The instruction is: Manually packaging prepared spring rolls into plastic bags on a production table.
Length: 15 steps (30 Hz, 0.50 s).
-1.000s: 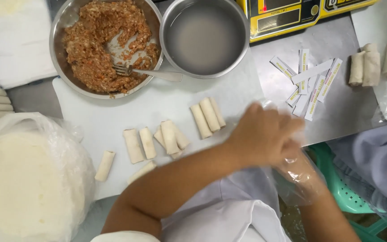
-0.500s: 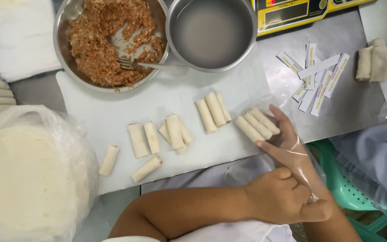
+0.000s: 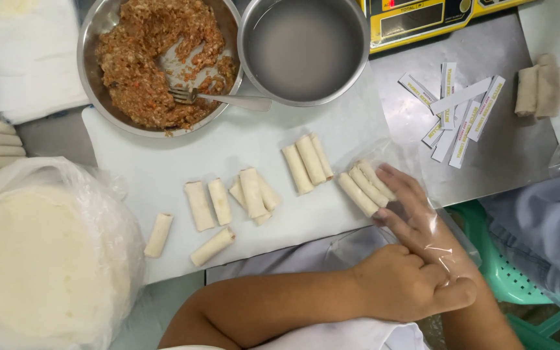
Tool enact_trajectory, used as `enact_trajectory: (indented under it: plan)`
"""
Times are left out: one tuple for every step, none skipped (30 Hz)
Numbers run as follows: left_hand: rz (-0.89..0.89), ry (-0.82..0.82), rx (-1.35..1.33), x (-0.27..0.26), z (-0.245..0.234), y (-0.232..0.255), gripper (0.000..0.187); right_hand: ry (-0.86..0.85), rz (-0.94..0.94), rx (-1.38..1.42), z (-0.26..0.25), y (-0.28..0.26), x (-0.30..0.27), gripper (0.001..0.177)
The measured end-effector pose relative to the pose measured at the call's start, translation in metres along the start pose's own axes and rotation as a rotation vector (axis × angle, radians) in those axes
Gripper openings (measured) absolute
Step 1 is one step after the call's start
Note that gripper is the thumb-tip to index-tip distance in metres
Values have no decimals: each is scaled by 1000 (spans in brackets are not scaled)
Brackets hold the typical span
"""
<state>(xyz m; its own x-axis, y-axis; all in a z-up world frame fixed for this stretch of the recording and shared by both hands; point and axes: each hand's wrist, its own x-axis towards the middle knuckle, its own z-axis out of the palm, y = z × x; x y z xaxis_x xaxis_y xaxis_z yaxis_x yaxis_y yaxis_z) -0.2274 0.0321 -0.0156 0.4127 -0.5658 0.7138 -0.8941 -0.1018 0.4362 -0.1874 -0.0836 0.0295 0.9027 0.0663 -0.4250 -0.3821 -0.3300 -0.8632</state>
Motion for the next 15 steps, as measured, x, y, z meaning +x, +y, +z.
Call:
enact_trajectory:
  plan:
    - [-11, -11, 5, -3, 2, 1, 26, 56, -114, -159, -1, 17, 2, 59]
    - [-21, -23, 10, -6, 4, 2, 27, 112, -229, -319, -3, 33, 3, 57]
    - [-22, -24, 10, -5, 3, 3, 27, 111, -228, -318, -2, 39, 5, 57]
    - [-23, -23, 30, -4, 1, 3, 28, 147, -259, -436, -2, 44, 7, 62]
    - [-26, -23, 49, -4, 0, 4, 29, 183, -288, -553, -2, 50, 7, 67]
    - [-28, -24, 47, -6, 2, 5, 29, 181, -286, -553, 0, 39, 6, 67]
    - [-33, -50, 37, -9, 4, 6, 28, 169, -152, -565, 2, 29, 4, 70]
    - [-37, -77, 27, -11, 5, 7, 26, 156, -18, -576, 4, 18, 2, 73]
    - [-40, -78, 26, -13, 6, 8, 26, 153, -16, -576, 4, 19, -2, 73]
    - [-37, -78, 36, -14, 7, 9, 28, 145, -75, -630, 5, 20, -6, 74]
    - [-34, -79, 45, -16, 8, 10, 30, 136, -133, -684, 5, 21, -9, 76]
    - [-36, -79, 44, -17, 9, 12, 30, 135, -132, -684, 3, 35, -10, 76]
    - [-39, -62, 55, -18, 11, 13, 29, 159, -315, -697, 1, 49, -10, 81]
    - [-43, -45, 66, -19, 12, 14, 29, 182, -498, -706, -1, 63, -10, 87]
    - [-43, -44, 67, -18, 12, 14, 29, 181, -499, -707, -2, 69, -13, 87]
